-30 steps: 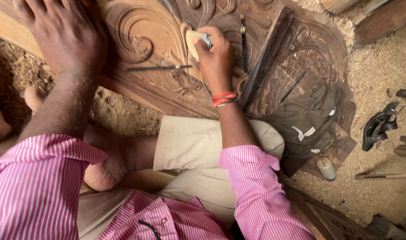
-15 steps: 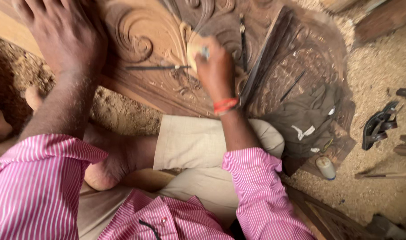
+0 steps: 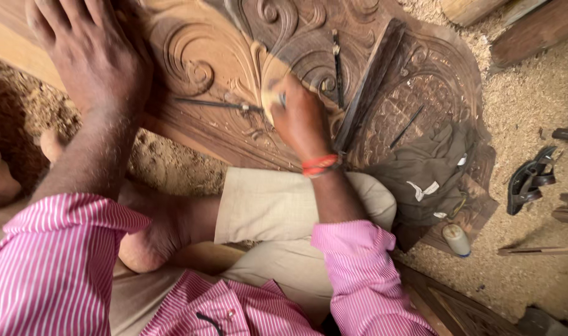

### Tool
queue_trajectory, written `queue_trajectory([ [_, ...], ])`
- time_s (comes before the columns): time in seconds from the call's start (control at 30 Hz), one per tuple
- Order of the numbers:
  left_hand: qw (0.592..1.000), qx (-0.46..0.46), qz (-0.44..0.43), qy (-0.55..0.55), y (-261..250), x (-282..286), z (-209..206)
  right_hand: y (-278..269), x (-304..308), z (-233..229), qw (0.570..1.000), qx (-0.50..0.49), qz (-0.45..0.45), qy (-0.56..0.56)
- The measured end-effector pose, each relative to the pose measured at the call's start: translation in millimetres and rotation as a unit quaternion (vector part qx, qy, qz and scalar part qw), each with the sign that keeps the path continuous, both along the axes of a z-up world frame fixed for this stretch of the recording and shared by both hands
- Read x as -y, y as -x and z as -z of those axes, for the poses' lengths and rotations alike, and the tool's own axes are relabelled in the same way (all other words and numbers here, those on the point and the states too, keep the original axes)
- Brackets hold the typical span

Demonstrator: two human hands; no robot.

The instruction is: The person is carving intricate floral patterns into a wooden panel using a chisel and a mallet. They are sitting on the floor, holding the wood steady with one hand while striking the chisel with the other to shape the design.

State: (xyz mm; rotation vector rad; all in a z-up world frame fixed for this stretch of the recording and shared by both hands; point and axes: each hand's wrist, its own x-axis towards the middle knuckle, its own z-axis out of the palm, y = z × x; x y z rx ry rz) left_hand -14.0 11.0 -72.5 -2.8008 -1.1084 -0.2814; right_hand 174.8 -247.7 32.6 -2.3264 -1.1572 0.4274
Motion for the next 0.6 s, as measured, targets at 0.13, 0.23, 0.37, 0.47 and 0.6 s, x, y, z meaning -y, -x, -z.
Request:
queue_trajectory([
  [0.13,0.963,0.084,-0.028,0.253,-6.2,7.2,-41.4,-16.1,3.7,9.0,0.995,-0.077,0.06,-0.038],
  [0.23,0.955,0.007,-0.059,0.289,-13.1,11.0,-63.6,-21.4,-10.0,21.2,0.987,-0.056,0.123,-0.085],
  [0.37,0.952,0.172,-0.009,0.253,-17.7,11.1,-78.1,-18.1,-12.2,14.4,0.996,-0.013,0.076,0.034],
  [0.47,0.952,0.13,-0.026,0.276,-14.6,11.8,-74.8,-34.2,-13.3,19.2,0.991,-0.04,0.03,-0.127],
  [0.6,0.954,0.073,-0.05,0.287,-13.9,11.8,-66.2,-51.8,-26.8,26.6,0.929,-0.222,0.277,-0.102],
])
